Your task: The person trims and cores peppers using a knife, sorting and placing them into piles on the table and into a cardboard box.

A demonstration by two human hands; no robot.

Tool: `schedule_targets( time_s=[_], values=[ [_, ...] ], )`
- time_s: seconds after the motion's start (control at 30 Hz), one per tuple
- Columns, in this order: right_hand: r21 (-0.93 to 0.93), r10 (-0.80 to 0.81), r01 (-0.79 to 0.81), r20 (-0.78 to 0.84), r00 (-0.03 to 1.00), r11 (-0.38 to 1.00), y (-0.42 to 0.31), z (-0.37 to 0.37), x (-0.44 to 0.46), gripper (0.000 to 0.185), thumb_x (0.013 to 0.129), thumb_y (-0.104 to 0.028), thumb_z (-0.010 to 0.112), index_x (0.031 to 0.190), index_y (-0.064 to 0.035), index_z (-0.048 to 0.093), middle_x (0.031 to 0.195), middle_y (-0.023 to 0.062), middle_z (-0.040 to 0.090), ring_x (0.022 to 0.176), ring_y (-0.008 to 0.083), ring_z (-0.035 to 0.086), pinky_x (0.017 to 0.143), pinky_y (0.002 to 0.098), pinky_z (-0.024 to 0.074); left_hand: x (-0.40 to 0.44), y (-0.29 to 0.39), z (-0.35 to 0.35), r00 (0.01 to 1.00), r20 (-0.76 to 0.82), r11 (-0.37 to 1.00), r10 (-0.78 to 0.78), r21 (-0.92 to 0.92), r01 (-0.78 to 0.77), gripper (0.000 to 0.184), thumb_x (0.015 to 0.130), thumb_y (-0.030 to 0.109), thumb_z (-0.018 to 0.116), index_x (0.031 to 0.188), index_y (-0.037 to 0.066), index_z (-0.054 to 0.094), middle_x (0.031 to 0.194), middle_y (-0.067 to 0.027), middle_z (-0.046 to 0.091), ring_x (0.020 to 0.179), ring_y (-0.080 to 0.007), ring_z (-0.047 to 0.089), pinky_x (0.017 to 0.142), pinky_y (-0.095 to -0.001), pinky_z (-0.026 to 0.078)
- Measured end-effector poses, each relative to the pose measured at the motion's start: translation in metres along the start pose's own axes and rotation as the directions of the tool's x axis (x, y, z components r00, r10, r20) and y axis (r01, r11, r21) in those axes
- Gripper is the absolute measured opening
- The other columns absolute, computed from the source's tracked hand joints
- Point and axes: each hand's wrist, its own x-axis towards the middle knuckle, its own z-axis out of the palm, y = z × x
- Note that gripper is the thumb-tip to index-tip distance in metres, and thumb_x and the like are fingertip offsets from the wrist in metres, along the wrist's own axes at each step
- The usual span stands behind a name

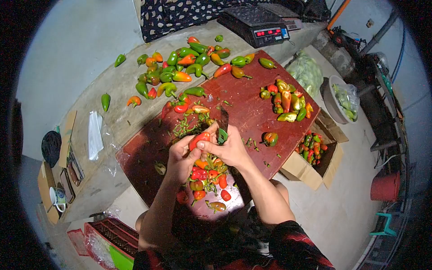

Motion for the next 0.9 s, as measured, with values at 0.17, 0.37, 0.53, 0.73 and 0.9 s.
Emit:
schedule_targets(
  time_s=[0.17,0.37,0.53,0.73,0.9],
  values=[
    [0.111,0.008,-0.009,0.013,1.000,0.994,-0.005,0.002,-0.003,0.017,0.087,-0.008,0.074,0.091,-0.0012,0.060,0.074,0.0039,0.066,0.063,0.0107,0.064,0.058,0.0252,0.0491,0.000,-0.002,0.002,1.000,0.015,1.000,0.017,-0.011,-0.017,0.036,0.092,0.020,0.069,0.119,-0.003,0.060,0.092,-0.0030,0.063,0.081,-0.0096,0.058,0.077,-0.0252,0.048],
    [0.143,0.037,-0.037,-0.001,0.999,0.989,-0.009,0.004,-0.002,0.019,0.084,-0.011,0.077,0.091,-0.0021,0.062,0.076,0.0016,0.062,0.067,0.0093,0.059,0.060,0.0255,0.0467,0.001,-0.002,0.001,0.999,0.052,1.000,0.009,-0.023,-0.007,0.046,0.092,0.027,0.069,0.121,-0.006,0.056,0.100,-0.0069,0.064,0.084,-0.0120,0.059,0.076,-0.0272,0.048],
    [0.043,0.039,-0.037,-0.038,0.999,0.998,-0.001,0.003,-0.002,0.023,0.080,-0.014,0.081,0.092,-0.0037,0.065,0.077,-0.0023,0.058,0.070,0.0067,0.054,0.063,0.0238,0.0428,0.001,0.001,0.002,0.999,-0.022,0.998,0.049,0.036,-0.049,0.044,0.094,0.016,0.065,0.128,-0.008,0.049,0.117,-0.0125,0.063,0.104,-0.0165,0.061,0.092,-0.0311,0.049],
    [0.070,0.038,-0.036,-0.027,0.999,0.997,0.007,0.001,-0.004,0.023,0.081,-0.014,0.080,0.094,-0.0033,0.064,0.079,-0.0016,0.059,0.071,0.0071,0.054,0.064,0.0237,0.0442,0.000,0.001,0.002,0.999,-0.032,0.999,0.036,-0.012,-0.036,0.039,0.092,0.012,0.067,0.124,-0.006,0.053,0.111,-0.0090,0.065,0.098,-0.0127,0.062,0.085,-0.0268,0.051],
    [0.108,0.064,-0.061,-0.020,0.998,0.992,0.005,0.002,-0.004,0.022,0.082,-0.014,0.080,0.093,-0.0036,0.064,0.079,-0.0016,0.059,0.071,0.0072,0.055,0.064,0.0238,0.0446,0.000,-0.002,0.002,0.998,-0.034,0.999,0.045,-0.023,-0.046,0.039,0.092,0.013,0.068,0.123,-0.006,0.054,0.109,-0.0087,0.065,0.096,-0.0126,0.063,0.084,-0.0269,0.051]
  ],
)
